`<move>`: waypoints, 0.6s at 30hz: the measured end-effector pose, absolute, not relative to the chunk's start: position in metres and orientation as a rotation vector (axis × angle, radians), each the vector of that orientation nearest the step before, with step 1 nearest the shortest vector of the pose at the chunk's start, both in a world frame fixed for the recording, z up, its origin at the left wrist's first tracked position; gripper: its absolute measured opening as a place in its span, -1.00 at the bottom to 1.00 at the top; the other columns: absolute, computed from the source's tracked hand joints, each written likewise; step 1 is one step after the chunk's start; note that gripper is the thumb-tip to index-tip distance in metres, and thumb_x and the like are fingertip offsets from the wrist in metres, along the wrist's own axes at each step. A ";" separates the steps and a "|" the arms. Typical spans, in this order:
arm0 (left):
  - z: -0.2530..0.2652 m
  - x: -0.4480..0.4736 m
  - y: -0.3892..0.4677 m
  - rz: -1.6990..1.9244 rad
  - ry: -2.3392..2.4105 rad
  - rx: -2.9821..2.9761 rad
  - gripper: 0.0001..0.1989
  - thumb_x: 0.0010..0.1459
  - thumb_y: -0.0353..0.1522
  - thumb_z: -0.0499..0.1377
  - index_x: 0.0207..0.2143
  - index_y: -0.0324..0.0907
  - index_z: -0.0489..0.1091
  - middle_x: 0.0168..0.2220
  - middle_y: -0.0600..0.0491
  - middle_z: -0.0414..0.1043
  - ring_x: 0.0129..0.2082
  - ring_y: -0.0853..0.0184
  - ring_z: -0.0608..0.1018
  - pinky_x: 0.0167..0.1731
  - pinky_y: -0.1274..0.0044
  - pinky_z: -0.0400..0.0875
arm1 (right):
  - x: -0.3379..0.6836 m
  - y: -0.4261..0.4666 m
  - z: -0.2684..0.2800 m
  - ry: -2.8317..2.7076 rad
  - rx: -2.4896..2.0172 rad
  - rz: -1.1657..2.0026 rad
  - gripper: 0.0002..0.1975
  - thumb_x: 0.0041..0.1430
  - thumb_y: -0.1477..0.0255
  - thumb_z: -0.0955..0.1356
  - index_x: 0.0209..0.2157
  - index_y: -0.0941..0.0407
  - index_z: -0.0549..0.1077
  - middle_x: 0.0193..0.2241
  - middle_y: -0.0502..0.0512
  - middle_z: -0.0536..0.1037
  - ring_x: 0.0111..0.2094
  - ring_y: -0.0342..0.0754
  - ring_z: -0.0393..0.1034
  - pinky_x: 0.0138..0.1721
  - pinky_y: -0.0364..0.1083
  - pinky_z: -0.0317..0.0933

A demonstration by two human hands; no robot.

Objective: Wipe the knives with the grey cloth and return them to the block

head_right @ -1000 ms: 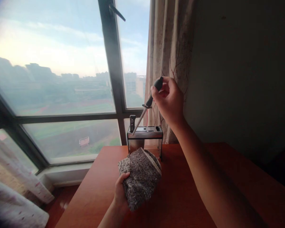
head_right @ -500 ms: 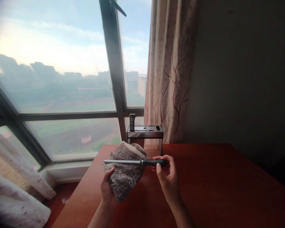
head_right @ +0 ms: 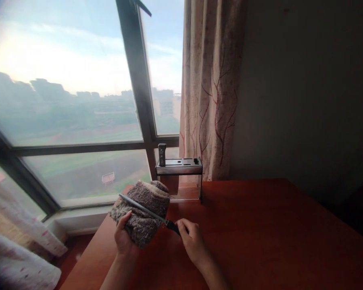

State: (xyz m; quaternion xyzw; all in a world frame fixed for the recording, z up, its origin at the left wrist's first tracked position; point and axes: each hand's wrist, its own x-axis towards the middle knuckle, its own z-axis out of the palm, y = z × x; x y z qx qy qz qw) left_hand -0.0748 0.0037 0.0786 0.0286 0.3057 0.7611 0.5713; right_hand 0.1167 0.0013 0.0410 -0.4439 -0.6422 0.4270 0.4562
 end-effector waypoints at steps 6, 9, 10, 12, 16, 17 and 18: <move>0.080 -0.065 0.001 1.731 0.730 0.084 -0.66 0.09 -0.46 0.12 -0.05 -0.25 0.43 -0.36 -0.05 0.62 -0.28 0.10 0.63 -0.20 0.27 0.54 | 0.107 -0.002 0.035 -1.665 -1.078 1.047 -0.53 0.26 0.15 0.21 -0.56 0.15 0.45 -0.66 -0.06 0.30 -0.57 -0.14 0.16 -0.53 -0.16 -0.05; 0.080 -0.060 0.001 1.714 0.713 0.105 -0.62 0.10 -0.46 0.12 0.00 -0.23 0.41 -0.32 -0.06 0.62 -0.24 0.08 0.63 -0.19 0.26 0.54 | 0.105 0.000 0.025 -1.664 -1.113 1.088 -0.49 0.26 0.12 0.20 -0.61 0.16 0.38 -0.69 -0.10 0.19 -0.60 -0.18 0.06 -0.55 -0.16 -0.13; 0.080 -0.058 0.001 1.716 0.705 0.116 -0.61 0.10 -0.47 0.12 0.01 -0.23 0.41 -0.29 -0.06 0.62 -0.23 0.08 0.63 -0.18 0.27 0.54 | 0.104 0.001 0.023 -1.659 -1.113 1.104 -0.49 0.26 0.11 0.19 -0.60 0.17 0.38 -0.68 -0.10 0.18 -0.60 -0.18 0.06 -0.55 -0.16 -0.14; 0.080 -0.055 0.002 1.705 0.680 0.136 -0.60 0.11 -0.48 0.12 0.03 -0.22 0.40 -0.26 -0.06 0.62 -0.21 0.09 0.62 -0.16 0.29 0.53 | 0.101 0.001 0.020 -1.656 -1.111 1.118 -0.49 0.27 0.11 0.18 -0.58 0.17 0.39 -0.68 -0.10 0.19 -0.59 -0.18 0.07 -0.54 -0.16 -0.14; 0.078 -0.053 0.005 1.675 0.628 0.129 -0.64 0.16 -0.44 0.09 0.01 -0.26 0.43 -0.26 -0.09 0.62 -0.19 0.09 0.62 -0.14 0.32 0.52 | 0.095 -0.004 0.022 -1.734 -1.122 1.054 -0.50 0.28 0.14 0.17 -0.58 0.18 0.41 -0.68 -0.08 0.25 -0.59 -0.17 0.12 -0.54 -0.16 -0.16; 0.077 -0.054 0.005 1.689 0.624 0.119 -0.64 0.18 -0.42 0.08 0.01 -0.28 0.43 -0.28 -0.09 0.63 -0.20 0.09 0.62 -0.14 0.31 0.52 | 0.094 -0.006 0.024 -1.765 -1.119 1.034 -0.50 0.28 0.16 0.17 -0.58 0.18 0.41 -0.67 -0.07 0.29 -0.59 -0.17 0.15 -0.54 -0.15 -0.16; 0.076 -0.056 0.006 1.701 0.625 0.103 -0.64 0.19 -0.40 0.06 0.01 -0.30 0.44 -0.30 -0.10 0.63 -0.21 0.08 0.62 -0.14 0.30 0.52 | 0.093 -0.008 0.026 -1.795 -1.113 1.015 -0.51 0.29 0.17 0.18 -0.56 0.19 0.43 -0.66 -0.05 0.34 -0.58 -0.16 0.19 -0.54 -0.15 -0.15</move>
